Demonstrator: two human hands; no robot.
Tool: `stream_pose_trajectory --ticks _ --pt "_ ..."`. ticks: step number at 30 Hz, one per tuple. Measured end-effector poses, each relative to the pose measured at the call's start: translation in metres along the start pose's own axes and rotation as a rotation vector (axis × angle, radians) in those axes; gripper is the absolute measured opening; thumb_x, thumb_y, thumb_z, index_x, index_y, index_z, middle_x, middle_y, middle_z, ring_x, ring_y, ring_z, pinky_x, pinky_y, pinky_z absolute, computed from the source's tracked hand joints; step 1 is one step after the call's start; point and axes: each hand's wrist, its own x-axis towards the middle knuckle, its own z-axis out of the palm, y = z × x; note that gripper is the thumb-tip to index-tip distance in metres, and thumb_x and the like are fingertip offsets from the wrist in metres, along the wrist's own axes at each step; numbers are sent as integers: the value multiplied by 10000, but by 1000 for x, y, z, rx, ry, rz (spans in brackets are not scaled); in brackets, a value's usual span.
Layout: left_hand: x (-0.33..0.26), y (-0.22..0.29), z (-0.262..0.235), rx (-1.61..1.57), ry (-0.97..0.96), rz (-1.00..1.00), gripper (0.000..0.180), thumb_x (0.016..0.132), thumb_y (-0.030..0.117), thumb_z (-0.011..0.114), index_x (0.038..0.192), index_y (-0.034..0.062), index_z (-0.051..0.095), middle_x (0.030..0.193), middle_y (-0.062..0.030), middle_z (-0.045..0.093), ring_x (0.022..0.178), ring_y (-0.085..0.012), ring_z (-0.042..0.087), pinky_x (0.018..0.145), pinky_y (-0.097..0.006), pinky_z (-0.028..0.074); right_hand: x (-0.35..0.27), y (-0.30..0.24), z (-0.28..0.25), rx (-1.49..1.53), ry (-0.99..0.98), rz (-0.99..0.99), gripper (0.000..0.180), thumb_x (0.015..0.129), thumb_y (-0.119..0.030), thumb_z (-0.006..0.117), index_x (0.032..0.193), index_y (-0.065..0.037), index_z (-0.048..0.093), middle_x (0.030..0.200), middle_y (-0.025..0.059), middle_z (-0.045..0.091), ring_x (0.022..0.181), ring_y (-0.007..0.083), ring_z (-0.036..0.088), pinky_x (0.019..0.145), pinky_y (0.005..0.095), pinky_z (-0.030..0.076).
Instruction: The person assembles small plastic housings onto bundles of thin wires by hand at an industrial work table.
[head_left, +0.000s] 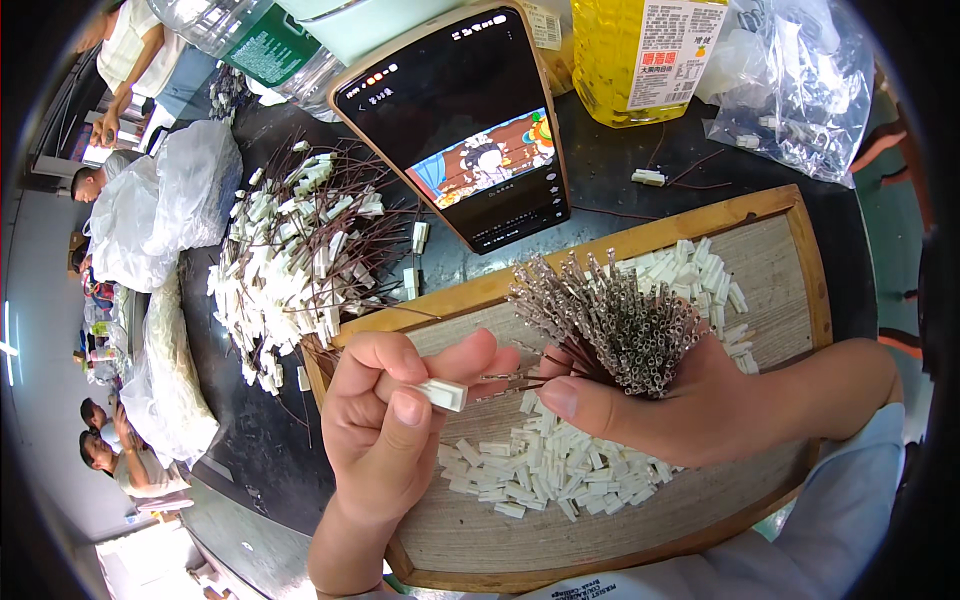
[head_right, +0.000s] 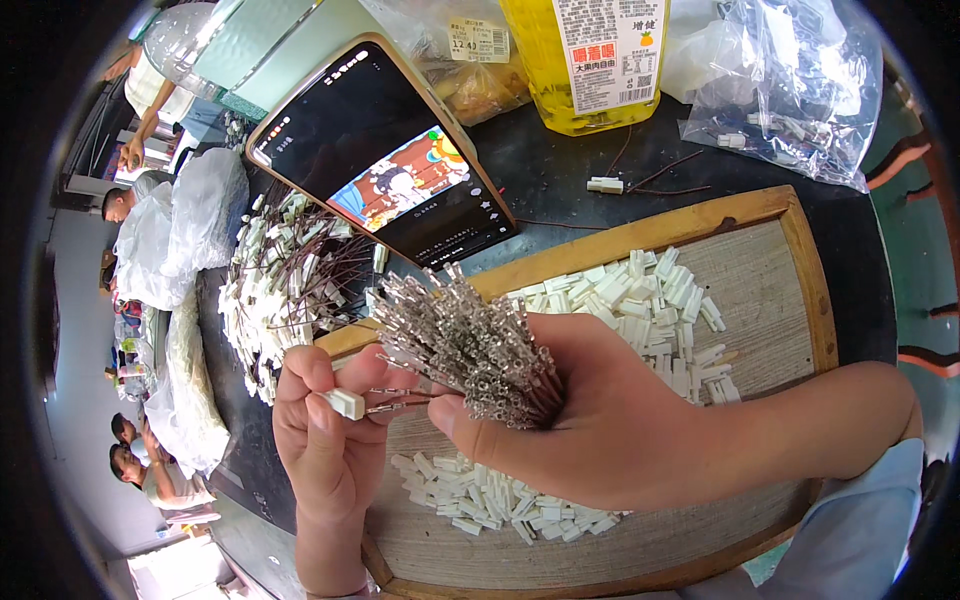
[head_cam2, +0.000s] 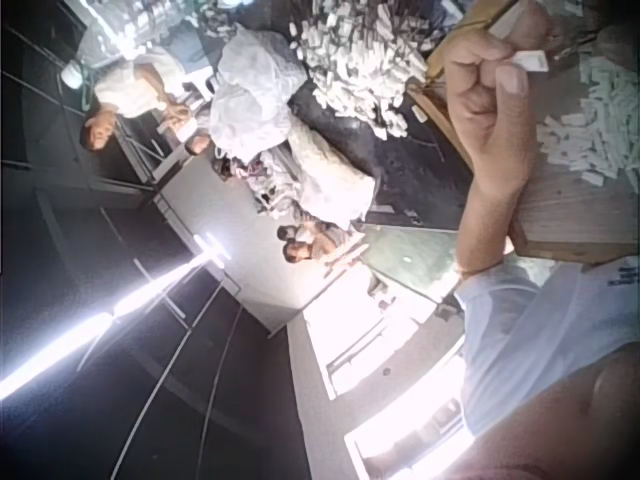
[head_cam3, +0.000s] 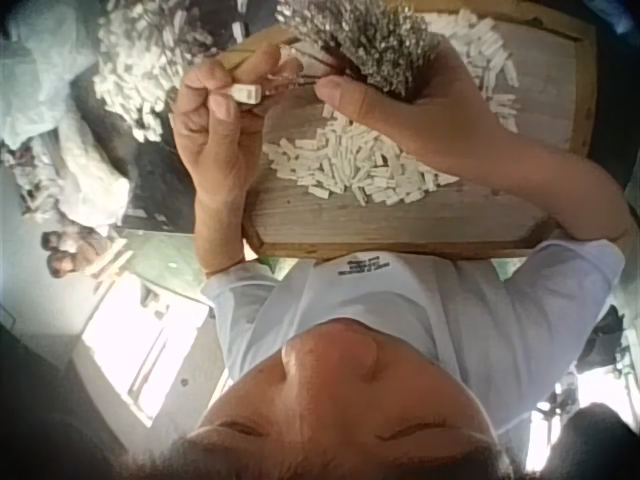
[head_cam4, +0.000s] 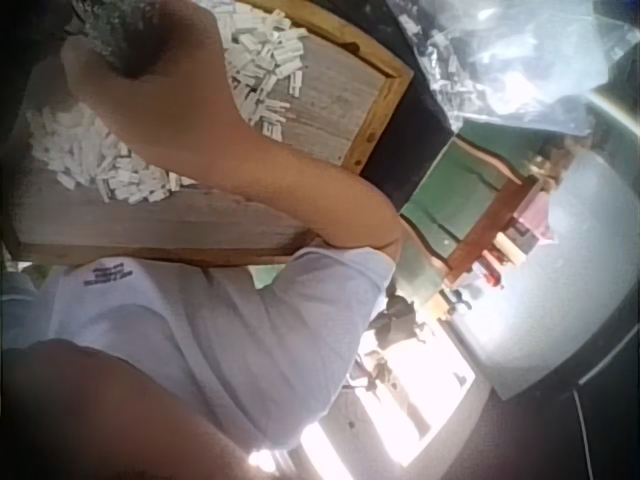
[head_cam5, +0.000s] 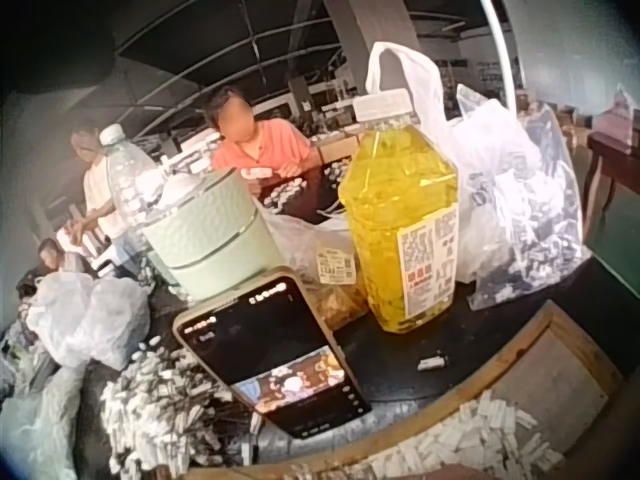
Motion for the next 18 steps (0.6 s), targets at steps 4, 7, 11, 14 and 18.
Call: stream_pose_trajectory --ticks 4,7,11,14,18 --pt "-1 -3 1 -17 -40 -4 143 925 125 471 983 46 368 1139 -259 559 1080 -355 547 949 -471 402 1 -5 1 36 26 -43 229 831 -101 650 1022 -1 576 819 -26 595 729 10 503 603 185 418" --pt "-4 -4 0 60 -49 3 140 915 86 481 999 25 386 1133 -256 564 1093 -342 540 958 -442 396 0 -13 0 -161 17 117 245 832 -89 645 1048 9 583 893 8 632 812 29 546 690 190 461" --pt "-7 3 7 283 -17 -40 148 868 -26 527 996 -25 452 1068 -224 601 1098 -318 540 952 -376 406 2 1 0 77 1 -34 263 832 -80 642 1075 4 587 942 35 646 845 37 557 726 186 459" --pt "-8 3 3 261 -33 1 140 837 -73 552 961 -45 494 1009 -201 619 1086 -317 549 935 -362 426 2 -2 -2 33 -11 -22 252 833 -86 645 1064 -2 594 913 30 646 816 31 553 695 182 450" --pt "-7 4 3 344 -93 35 125 828 -84 555 940 -52 508 982 -197 625 1066 -322 560 920 -376 445 2 -7 0 -167 -25 82 195 841 -105 640 1010 -12 608 818 -9 626 741 11 521 616 183 422"
